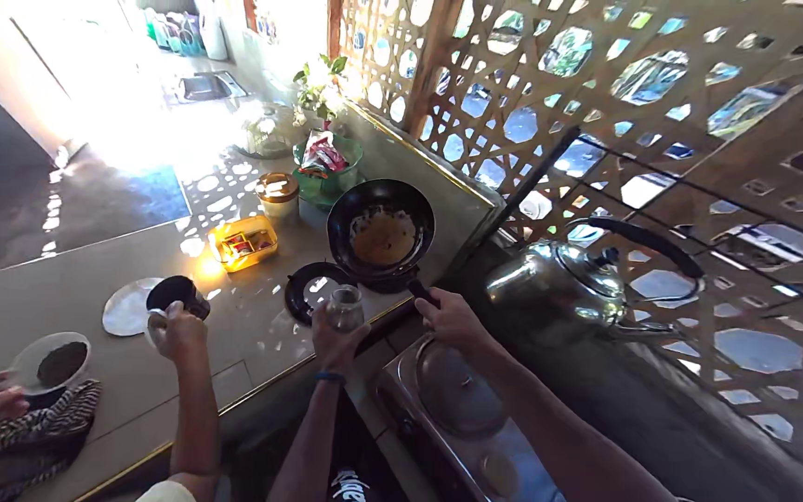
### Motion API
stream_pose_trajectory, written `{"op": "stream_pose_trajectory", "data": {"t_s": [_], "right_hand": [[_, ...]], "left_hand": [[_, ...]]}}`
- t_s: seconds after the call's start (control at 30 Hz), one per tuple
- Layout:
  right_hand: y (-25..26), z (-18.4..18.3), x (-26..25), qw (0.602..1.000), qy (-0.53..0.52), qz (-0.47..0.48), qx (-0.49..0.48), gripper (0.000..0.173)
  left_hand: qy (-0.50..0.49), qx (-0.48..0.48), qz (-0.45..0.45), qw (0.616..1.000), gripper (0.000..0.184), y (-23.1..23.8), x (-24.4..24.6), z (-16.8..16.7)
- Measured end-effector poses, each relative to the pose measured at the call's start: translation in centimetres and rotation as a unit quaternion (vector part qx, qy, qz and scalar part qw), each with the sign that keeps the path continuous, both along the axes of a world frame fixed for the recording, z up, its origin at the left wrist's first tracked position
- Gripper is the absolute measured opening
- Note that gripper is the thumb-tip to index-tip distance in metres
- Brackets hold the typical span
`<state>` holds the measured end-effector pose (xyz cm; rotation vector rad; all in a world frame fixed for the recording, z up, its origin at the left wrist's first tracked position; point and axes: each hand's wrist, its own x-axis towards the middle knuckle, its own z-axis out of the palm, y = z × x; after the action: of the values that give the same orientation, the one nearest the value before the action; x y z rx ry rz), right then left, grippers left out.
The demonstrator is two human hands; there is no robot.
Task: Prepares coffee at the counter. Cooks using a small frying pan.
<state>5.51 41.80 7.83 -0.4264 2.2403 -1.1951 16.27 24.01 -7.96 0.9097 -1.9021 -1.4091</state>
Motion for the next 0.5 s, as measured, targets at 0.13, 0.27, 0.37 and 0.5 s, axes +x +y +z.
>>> {"op": "stream_pose_trajectory", "data": {"t_s": [0.13,0.27,0.37,0.5], "right_hand": [[1.4,0.3,0.3,0.999,0.035,-0.020,-0.019,0.029],[2.1,0.5,0.2,0.998,0.059,-0.036,-0.015,0.028],[2.5,0.5,0.0,0.995,0.092,-0.046,-0.001,0.028],[3.0,0.6,-0.4,0.988,0.144,-0.051,0.032,0.029]], "left_hand": [[0.006,-0.004,-0.008,1.000,0.110,0.8,-3.0,0.5],[0.018,-0.008,-0.015,1.000,0.110,1.1,-4.9,0.4],[0.024,-0.003,-0.019,1.000,0.111,1.2,-5.7,0.8],[0.043,-0.012,-0.021,0.999,0.110,1.3,-6.4,1.0]]}}
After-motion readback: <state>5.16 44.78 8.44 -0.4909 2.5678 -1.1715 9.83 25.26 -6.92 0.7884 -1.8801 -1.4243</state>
